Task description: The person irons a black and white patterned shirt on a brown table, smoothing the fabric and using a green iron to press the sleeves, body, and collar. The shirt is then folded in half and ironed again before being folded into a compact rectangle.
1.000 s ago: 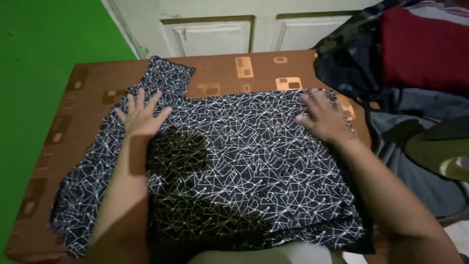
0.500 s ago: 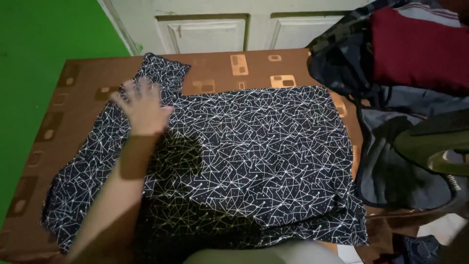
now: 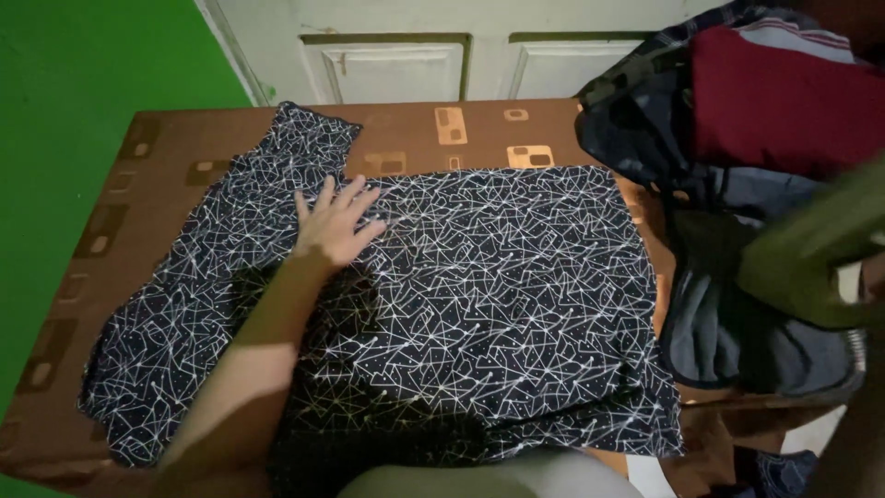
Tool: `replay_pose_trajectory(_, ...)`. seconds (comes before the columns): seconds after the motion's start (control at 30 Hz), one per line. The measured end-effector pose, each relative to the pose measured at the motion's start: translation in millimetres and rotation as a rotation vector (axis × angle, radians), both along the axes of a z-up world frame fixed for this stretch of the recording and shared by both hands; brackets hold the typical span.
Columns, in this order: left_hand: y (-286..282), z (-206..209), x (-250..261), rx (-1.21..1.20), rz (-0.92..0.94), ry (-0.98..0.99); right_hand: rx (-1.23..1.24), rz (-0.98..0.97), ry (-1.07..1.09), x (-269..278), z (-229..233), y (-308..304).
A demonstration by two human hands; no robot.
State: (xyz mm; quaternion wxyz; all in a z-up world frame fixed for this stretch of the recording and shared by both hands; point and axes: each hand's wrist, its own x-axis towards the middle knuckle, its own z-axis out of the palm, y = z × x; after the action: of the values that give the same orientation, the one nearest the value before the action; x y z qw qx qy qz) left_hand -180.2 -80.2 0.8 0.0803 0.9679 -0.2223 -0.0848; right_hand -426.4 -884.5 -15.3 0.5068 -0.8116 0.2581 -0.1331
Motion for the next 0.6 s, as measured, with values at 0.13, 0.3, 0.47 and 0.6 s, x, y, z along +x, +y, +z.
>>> replay_pose_trajectory(0.13,5.0,-18.0,4.8,0.059,0.027,-0.029,0.290,-0.041,0.100,38.0,17.9,131.4)
replay_pose_trajectory(0.3,5.2,-10.9,-0.1,0.006,0.023,-0.020,-1.163,0.353,0.033,64.1,150.0,360.1)
replay_pose_trajectory(0.47,10.2,-28.1,2.9,-0.047,0.009,-0.089,-1.558,0.465,0.395,157.4,76.9,372.4)
replay_pose_trajectory(0.6,12.4,-53.3,6.1,-0.111,-0.001,-0.297,-1.594,0.443,0.357,202.4,75.5,367.6)
